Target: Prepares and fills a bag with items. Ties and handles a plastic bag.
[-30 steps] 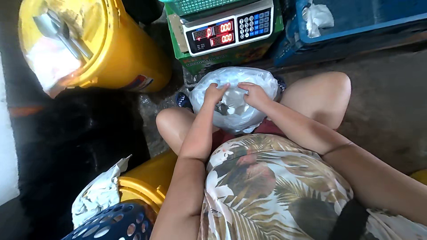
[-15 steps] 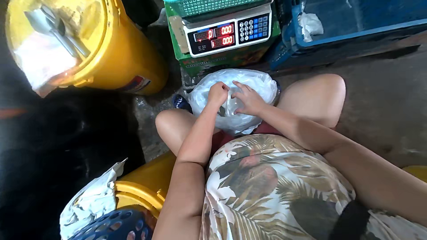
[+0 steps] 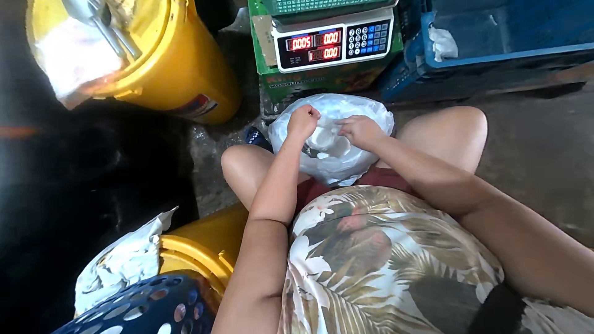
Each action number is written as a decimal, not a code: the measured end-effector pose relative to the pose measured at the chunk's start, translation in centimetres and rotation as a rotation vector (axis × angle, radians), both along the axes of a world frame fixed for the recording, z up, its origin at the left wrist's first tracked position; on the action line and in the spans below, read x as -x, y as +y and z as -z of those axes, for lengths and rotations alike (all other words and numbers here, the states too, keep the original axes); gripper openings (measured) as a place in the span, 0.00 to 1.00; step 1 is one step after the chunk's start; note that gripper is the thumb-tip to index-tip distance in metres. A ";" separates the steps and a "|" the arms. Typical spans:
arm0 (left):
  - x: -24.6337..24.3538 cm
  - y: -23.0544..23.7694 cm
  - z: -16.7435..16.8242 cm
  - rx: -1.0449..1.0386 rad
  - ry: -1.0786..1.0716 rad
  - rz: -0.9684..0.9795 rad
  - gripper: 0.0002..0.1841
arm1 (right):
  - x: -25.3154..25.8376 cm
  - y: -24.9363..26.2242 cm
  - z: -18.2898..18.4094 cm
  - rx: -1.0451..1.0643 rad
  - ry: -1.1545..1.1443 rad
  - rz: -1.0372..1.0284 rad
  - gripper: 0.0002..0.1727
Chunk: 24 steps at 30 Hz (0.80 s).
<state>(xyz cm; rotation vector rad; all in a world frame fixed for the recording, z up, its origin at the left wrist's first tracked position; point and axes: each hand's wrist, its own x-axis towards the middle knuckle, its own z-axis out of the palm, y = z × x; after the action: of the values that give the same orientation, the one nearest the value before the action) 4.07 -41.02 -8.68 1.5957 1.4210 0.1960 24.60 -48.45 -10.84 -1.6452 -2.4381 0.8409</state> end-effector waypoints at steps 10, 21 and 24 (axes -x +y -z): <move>0.7 0.8 0.5 -0.051 -0.241 -0.060 0.13 | -2.2 -0.7 -1.4 -0.057 0.031 0.060 0.18; 0.3 0.9 4.7 0.135 0.137 0.208 0.20 | -2.9 -1.3 -0.9 -0.156 0.162 0.204 0.15; 0.2 1.6 4.4 0.136 0.156 0.169 0.19 | -2.8 -1.4 -4.9 -0.221 0.217 0.207 0.15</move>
<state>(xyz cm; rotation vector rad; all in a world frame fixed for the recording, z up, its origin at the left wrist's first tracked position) 3.83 -39.46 -13.10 1.6365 1.3773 -0.1244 27.36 -49.87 -5.90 -1.5980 -2.0892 0.6556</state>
